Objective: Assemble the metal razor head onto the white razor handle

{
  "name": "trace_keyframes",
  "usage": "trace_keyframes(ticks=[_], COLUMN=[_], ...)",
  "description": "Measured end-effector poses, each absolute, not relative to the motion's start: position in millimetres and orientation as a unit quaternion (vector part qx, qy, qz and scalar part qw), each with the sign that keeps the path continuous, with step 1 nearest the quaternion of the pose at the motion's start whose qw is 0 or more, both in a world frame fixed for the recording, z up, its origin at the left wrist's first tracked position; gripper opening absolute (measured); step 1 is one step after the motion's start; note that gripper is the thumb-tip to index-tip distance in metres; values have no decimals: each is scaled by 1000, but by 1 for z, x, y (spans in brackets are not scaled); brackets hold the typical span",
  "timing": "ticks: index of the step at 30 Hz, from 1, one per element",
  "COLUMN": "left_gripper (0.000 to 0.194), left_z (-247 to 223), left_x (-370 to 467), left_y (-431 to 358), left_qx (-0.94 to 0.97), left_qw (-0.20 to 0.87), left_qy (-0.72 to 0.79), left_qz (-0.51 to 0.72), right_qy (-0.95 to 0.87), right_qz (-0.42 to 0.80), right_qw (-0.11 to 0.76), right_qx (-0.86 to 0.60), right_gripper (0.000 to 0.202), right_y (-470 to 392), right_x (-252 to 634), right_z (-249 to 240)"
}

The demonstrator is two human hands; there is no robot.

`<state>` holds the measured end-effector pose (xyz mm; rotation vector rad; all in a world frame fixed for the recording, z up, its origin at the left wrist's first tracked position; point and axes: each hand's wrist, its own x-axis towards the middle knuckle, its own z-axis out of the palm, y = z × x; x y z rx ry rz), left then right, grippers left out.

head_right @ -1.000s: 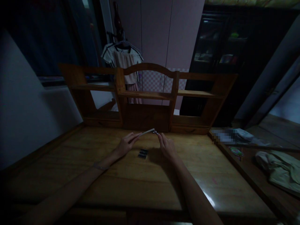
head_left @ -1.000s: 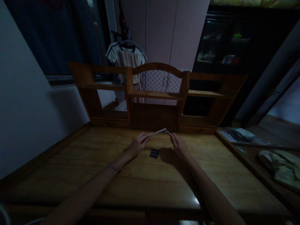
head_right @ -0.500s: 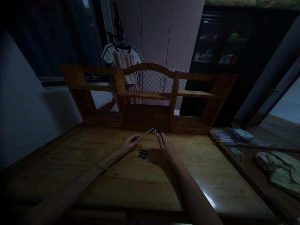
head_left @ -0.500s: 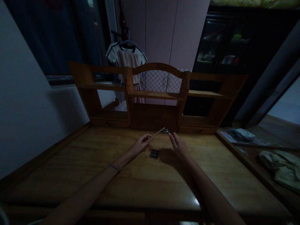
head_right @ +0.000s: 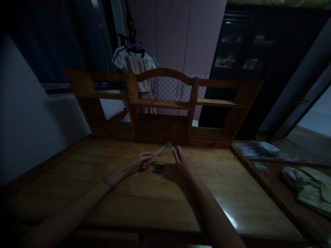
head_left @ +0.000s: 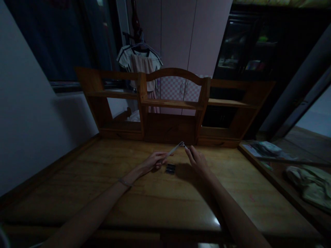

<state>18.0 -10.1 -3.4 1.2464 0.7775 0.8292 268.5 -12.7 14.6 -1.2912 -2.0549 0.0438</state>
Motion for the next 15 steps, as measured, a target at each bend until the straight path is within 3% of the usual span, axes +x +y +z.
trace_keyframes(ticks=[15], left_gripper=[40], left_z=[-8], left_x=[15], left_y=[-5], left_qx=[528], left_qw=[669], left_qy=[353], left_qz=[386], right_qy=[-770], right_qz=[-49], right_qw=[343], right_qx=[-535], right_gripper=[42], right_y=[-5], right_x=[270], right_z=[10])
